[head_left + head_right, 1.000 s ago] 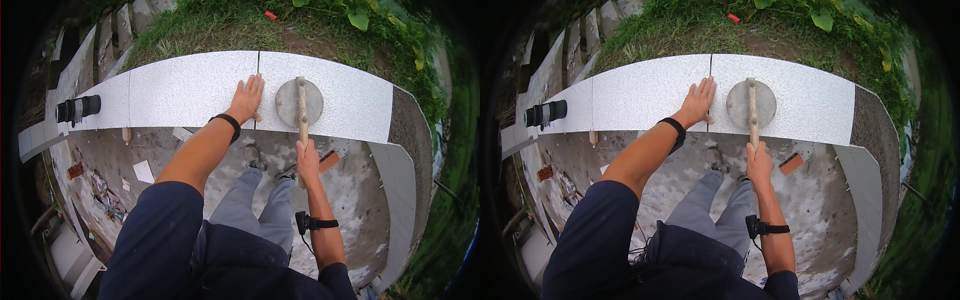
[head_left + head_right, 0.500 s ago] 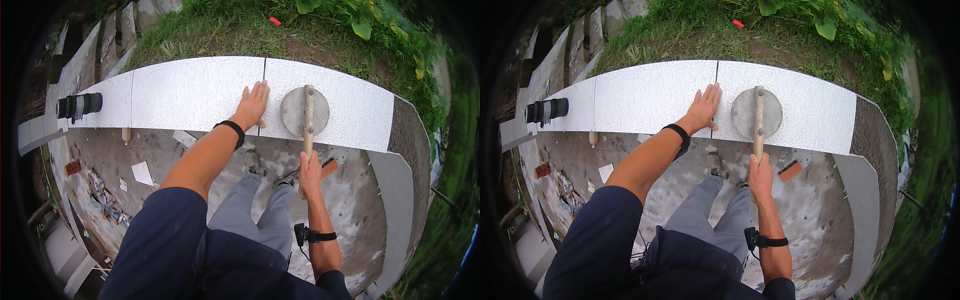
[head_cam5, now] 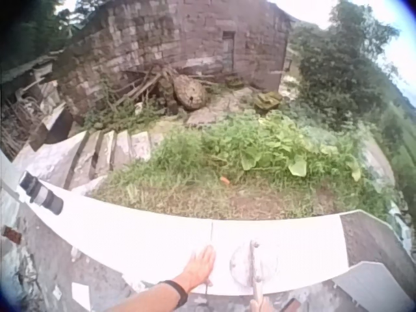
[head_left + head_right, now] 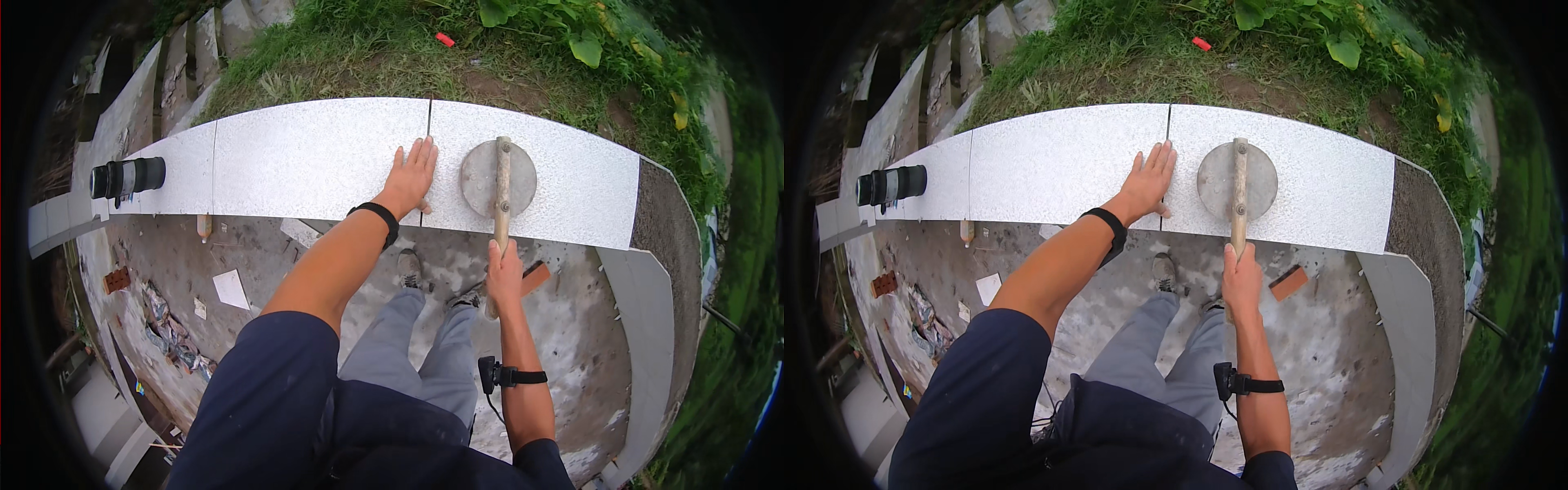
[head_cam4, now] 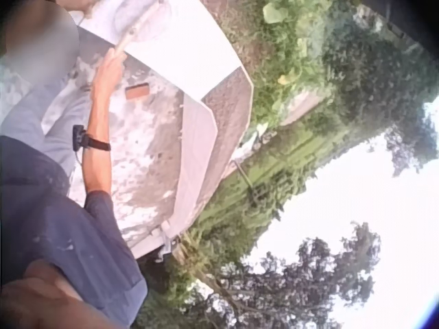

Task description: Apply mortar to the back of a tile and then place it onto a wall.

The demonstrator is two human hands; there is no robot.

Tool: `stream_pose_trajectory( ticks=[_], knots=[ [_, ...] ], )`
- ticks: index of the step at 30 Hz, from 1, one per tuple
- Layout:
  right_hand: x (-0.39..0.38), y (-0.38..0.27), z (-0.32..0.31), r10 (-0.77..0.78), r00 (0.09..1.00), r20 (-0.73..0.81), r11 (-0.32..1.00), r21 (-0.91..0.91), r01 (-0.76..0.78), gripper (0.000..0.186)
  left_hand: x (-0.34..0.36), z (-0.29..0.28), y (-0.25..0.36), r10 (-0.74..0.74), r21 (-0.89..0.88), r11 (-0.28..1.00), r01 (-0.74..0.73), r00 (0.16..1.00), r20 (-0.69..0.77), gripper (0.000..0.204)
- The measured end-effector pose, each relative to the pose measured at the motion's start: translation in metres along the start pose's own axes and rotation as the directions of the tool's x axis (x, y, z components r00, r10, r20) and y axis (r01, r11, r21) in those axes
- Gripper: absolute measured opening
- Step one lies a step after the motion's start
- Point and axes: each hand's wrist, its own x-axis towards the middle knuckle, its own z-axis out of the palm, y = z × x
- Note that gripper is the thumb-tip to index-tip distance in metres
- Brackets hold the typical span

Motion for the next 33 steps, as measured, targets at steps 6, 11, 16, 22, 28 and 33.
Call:
stream_pose_trajectory(
  ticks=[6,11,16,22,28,33],
  knots=[
    [0.005,0.011,0.006,0.023,0.999,0.028,0.999,0.037,-0.024,0.035,-0.004,0.001,-0.002,0.022,-0.06,0.998,-0.02,0.999,0.028,0.133],
    [0.004,0.017,-0.014,0.002,0.999,0.051,0.996,0.092,-0.007,0.036,-0.003,0.001,-0.004,0.034,-0.017,0.999,-0.035,0.999,-0.021,0.133],
    [-0.018,0.045,-0.061,0.028,0.999,0.034,0.991,0.129,-0.032,0.035,-0.004,-0.007,0.021,0.017,0.061,0.998,-0.014,0.998,-0.055,0.125],
    [-0.027,0.076,-0.111,0.108,0.994,-0.013,0.968,0.228,-0.102,0.034,0.003,0.02,0.139,0.31,0.167,0.944,-0.286,0.941,-0.137,0.103],
    [-0.017,0.105,-0.152,0.111,0.99,-0.083,0.965,0.248,-0.087,0.034,0.021,0.032,0.18,0.185,0.194,0.97,-0.144,0.959,-0.213,0.093],
    [-0.005,0.117,-0.168,0.003,0.986,-0.164,0.987,0.159,0.023,0.035,0.022,0.026,0.186,0.175,0.158,0.975,-0.153,0.976,-0.13,0.095]
  ],
)
